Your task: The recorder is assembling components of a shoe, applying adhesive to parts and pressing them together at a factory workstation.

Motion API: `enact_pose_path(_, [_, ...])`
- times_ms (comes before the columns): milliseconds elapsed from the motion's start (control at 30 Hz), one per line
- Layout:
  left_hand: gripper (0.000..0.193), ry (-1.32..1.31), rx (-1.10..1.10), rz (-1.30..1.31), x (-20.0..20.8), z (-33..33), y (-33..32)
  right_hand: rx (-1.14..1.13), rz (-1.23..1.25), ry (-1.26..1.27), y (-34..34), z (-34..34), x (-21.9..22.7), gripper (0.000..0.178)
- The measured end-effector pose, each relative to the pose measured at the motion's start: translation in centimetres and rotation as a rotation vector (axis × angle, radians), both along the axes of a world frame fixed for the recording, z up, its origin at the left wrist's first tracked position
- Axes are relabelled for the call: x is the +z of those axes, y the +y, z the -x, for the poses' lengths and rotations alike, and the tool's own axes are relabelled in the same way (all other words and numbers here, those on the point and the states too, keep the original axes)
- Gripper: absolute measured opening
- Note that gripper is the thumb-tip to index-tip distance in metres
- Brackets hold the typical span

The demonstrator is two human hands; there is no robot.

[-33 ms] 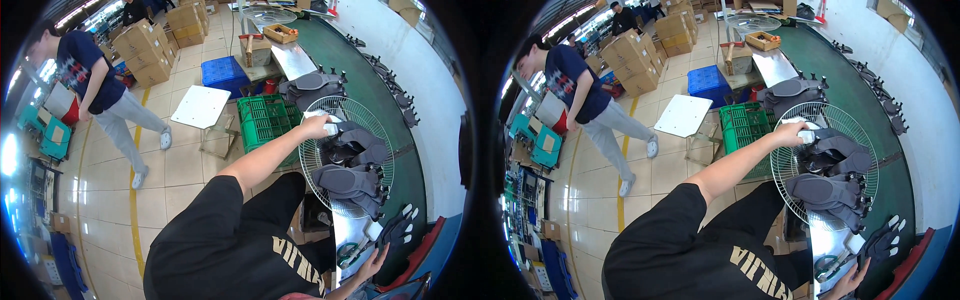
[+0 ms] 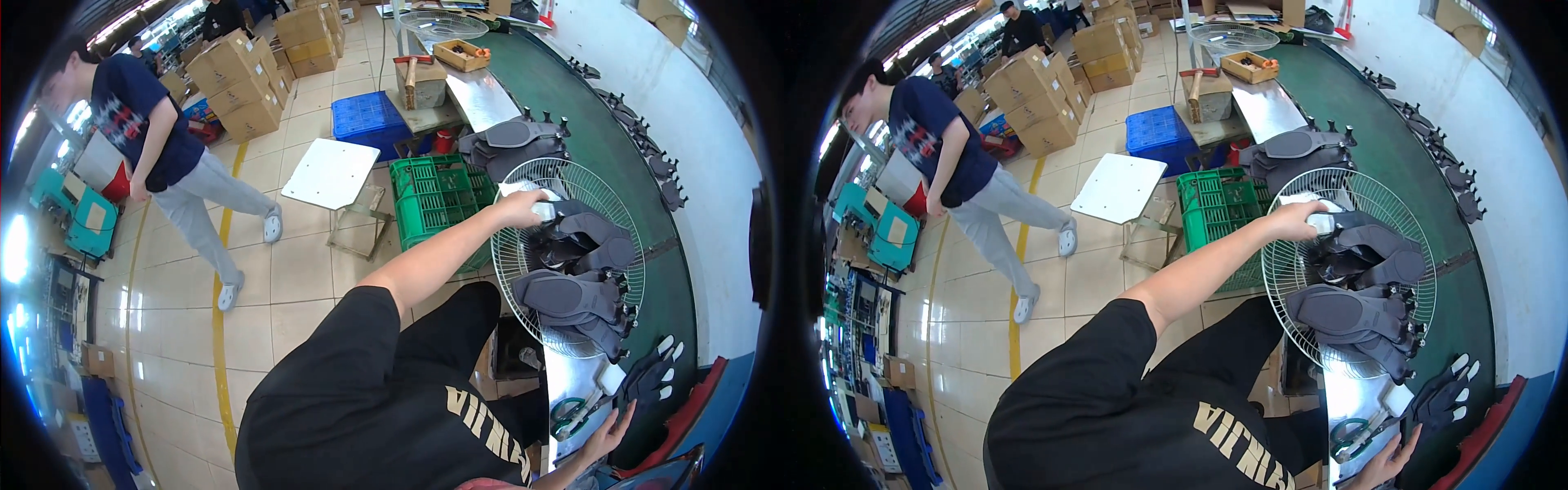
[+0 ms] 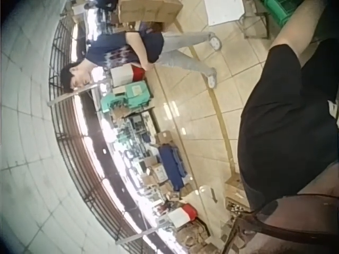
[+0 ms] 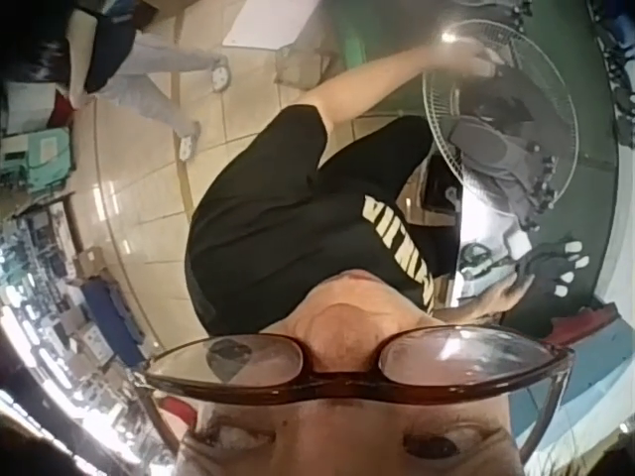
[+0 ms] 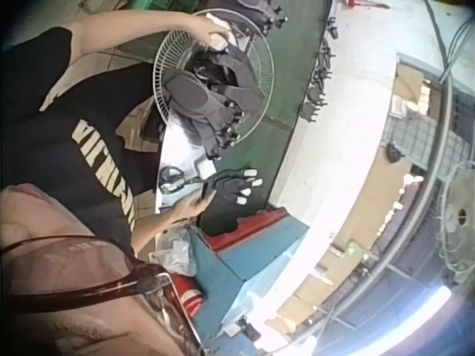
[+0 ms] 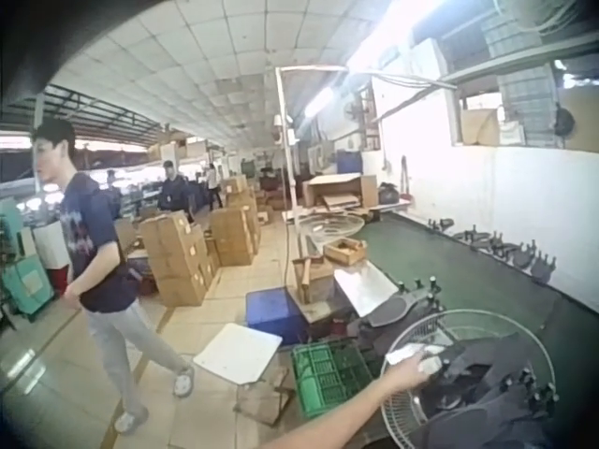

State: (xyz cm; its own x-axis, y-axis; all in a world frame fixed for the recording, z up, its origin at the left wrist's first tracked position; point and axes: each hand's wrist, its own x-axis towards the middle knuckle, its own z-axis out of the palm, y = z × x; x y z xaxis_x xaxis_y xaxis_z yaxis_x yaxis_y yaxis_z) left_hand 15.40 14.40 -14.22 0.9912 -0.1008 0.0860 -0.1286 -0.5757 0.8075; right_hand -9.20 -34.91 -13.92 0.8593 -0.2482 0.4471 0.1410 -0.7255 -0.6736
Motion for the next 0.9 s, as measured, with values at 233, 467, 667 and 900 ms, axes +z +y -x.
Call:
enact_pose_path(233, [0.039,-0.236,0.003,0.42,1.8,1.6,-1.5,-0.145,-0.09,-0.002,0.0,1.2,-0.4,0.037])
enact_pose_path(467, [0.013,-0.496,-0.01,1.134,8.2,2.6,-3.4,-0.059,-0.356,0.05,-0.5,2.1,-1.0,0.021])
enact_pose_path(667, [0.02,-0.49,0.072,1.225,15.9,9.9,-3.1,-0.141,-0.421,-0.011,3.8,3.6,3.2,0.019])
enact_pose_path(900, [0.021,0.129,-0.354,1.012,14.0,13.1,-6.8,0.152,-0.32,-0.489,6.6,4.6,8.8,0.043])
